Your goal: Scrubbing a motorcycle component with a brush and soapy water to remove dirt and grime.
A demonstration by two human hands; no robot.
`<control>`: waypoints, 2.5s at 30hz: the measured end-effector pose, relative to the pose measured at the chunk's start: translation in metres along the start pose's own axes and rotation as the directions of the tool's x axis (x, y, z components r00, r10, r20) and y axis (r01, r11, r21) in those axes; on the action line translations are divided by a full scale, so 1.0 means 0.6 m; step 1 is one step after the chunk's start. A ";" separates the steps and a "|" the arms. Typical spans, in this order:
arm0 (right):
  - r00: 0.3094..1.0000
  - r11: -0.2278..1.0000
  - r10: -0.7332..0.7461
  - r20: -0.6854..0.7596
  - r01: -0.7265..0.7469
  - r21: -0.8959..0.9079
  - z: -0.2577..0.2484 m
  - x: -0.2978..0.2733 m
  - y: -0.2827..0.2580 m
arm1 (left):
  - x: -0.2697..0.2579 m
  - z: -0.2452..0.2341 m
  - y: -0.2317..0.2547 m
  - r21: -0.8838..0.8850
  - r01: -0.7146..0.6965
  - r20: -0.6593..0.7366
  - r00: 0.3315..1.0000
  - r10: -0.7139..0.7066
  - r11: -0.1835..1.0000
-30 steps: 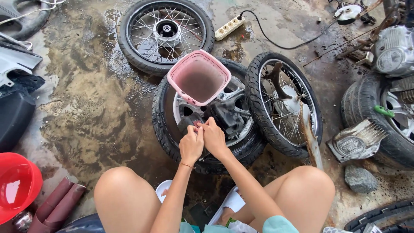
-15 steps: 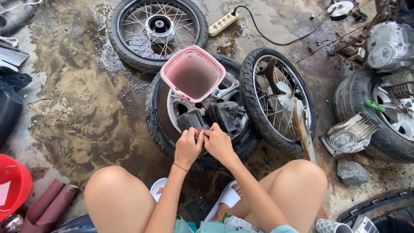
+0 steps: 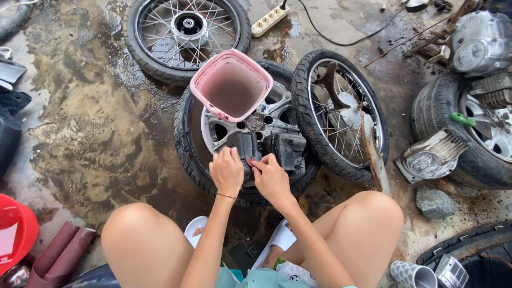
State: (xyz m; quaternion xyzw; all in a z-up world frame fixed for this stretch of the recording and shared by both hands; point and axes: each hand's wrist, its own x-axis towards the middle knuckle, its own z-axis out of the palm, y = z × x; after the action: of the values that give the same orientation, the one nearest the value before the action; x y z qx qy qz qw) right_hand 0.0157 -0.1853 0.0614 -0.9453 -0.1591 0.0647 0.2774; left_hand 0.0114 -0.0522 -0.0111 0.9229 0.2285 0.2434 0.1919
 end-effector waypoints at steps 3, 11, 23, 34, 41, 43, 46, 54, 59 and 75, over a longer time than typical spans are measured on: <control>0.999 0.999 -0.026 -0.019 0.026 -0.033 0.001 0.010 -0.003 | 0.011 -0.020 -0.013 -0.352 -0.030 0.143 0.986 0.085 0.936; 0.994 0.999 -0.015 -0.105 0.010 -0.044 0.062 0.098 0.024 | 0.015 -0.012 -0.028 -0.347 -0.259 0.072 0.951 0.300 0.902; 0.995 1.000 0.005 -0.103 -0.007 -0.017 0.058 0.059 0.020 | 0.026 0.014 -0.036 -0.125 -0.398 -0.006 0.916 0.400 0.909; 1.000 1.000 0.027 -0.009 -0.027 0.010 0.047 0.037 0.033 | 0.020 0.006 -0.017 -0.072 -0.260 -0.049 0.965 0.257 0.963; 0.974 1.000 -0.011 -0.224 0.012 0.000 0.099 0.126 0.041 | 0.003 0.033 -0.036 -0.024 -0.263 -0.084 0.962 0.260 0.965; 0.970 1.000 0.014 -0.245 -0.008 0.024 0.095 0.138 0.040 | 0.001 0.031 -0.035 -0.047 -0.283 -0.113 0.954 0.277 0.958; 0.980 0.998 0.036 -0.195 -0.025 0.058 0.067 0.118 0.018 | 0.007 0.025 -0.031 -0.049 -0.302 -0.124 0.948 0.294 0.952; 0.990 0.999 0.034 -0.133 -0.034 0.003 0.074 0.076 0.015 | 0.008 0.010 -0.026 -0.054 -0.318 -0.223 0.928 0.299 0.947; 0.973 0.999 0.044 -0.227 -0.036 0.038 0.112 0.157 0.056 | 0.008 0.011 -0.031 -0.077 -0.347 -0.236 0.917 0.321 0.935; 0.971 0.992 0.124 -0.205 -0.125 0.010 0.110 0.120 0.025 | 0.004 0.027 -0.039 -0.193 -0.345 -0.268 0.919 0.289 0.919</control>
State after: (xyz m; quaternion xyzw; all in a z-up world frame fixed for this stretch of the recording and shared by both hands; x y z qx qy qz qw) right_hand 0.0737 -0.1396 -0.0043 -0.9554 -0.0701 -0.0162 0.2865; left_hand 0.0145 -0.0357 -0.0343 0.8831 0.0656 0.4038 0.2298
